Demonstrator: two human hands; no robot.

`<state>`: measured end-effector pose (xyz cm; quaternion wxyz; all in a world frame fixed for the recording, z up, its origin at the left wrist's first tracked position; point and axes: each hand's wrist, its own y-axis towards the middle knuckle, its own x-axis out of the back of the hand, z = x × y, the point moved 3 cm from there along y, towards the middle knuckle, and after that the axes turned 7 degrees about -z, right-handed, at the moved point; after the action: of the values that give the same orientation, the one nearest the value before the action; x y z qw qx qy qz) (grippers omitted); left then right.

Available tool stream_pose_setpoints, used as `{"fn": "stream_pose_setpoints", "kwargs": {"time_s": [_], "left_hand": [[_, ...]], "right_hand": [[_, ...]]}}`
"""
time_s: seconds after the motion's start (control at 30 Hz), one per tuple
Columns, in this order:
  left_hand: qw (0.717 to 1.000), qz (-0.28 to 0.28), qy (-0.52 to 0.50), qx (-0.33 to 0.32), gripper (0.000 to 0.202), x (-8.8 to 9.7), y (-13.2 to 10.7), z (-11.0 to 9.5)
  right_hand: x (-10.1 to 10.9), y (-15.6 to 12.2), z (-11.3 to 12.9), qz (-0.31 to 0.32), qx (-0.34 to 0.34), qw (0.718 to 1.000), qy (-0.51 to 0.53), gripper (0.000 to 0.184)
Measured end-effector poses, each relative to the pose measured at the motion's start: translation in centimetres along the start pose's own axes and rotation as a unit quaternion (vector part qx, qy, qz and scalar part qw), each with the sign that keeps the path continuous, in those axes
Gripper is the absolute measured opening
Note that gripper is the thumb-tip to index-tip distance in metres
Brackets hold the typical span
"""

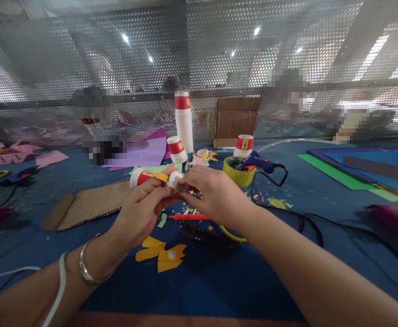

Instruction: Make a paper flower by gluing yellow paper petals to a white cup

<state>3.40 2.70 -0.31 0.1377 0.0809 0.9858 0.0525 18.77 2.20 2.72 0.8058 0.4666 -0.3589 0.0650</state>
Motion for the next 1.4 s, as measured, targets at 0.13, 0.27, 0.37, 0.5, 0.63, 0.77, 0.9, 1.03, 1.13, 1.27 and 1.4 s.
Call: {"fn": "stream_pose_setpoints", "kwargs": {"time_s": [0.13,0.27,0.37,0.5,0.63,0.77,0.9,1.03,1.13,1.27,1.4], "left_hand": [[0.999,-0.031,-0.016,0.004,0.018,0.1,0.2,-0.1],[0.999,-0.035,-0.021,0.003,0.014,0.1,0.1,0.1],[0.999,-0.028,-0.018,0.007,0.021,0.0,-0.1,0.1],[0.999,-0.031,-0.019,0.028,0.035,0.0,-0.1,-0.1],[0.995,-0.054,-0.043,0.069,0.037,0.4,0.3,-0.2],[0.993,-0.034,-0.036,0.107,0.025,0.9,0.9,-0.2],[0.992,-0.004,0.015,0.125,0.025,1.7,1.4,-0.3],[0.992,0.033,0.05,0.116,0.035,2.6,1.9,-0.7],[0.989,0.048,0.031,0.133,0.034,3.0,2.3,-0.9],[0.99,0.031,-0.032,0.134,0.029,3.2,2.7,-1.2],[0.989,-0.001,-0.061,0.132,0.024,3.4,2.8,-1.7]], "right_hand": [[0.0,0.0,0.1,0.006,0.005,1.0,-0.003,0.003],[-0.1,0.1,0.2,0.008,0.01,1.0,-0.009,0.002],[-0.1,0.1,0.2,0.006,0.008,1.0,-0.007,0.003],[-0.4,0.0,0.1,0.015,0.007,1.0,-0.022,0.006],[-0.7,-0.1,-0.1,0.016,0.015,0.999,-0.026,0.009],[-0.9,-0.3,-0.3,0.001,0.02,1.0,-0.01,0.009],[-0.9,-0.3,-0.1,0.0,0.038,0.999,-0.009,0.011],[-0.9,-0.3,0.3,0.002,0.064,0.997,-0.033,0.015],[-0.7,-0.4,0.7,-0.03,0.085,0.994,-0.054,0.019],[0.2,-0.4,1.2,-0.122,0.069,0.987,-0.081,0.019],[0.6,-0.4,1.2,-0.17,0.022,0.983,-0.068,0.007]]}}
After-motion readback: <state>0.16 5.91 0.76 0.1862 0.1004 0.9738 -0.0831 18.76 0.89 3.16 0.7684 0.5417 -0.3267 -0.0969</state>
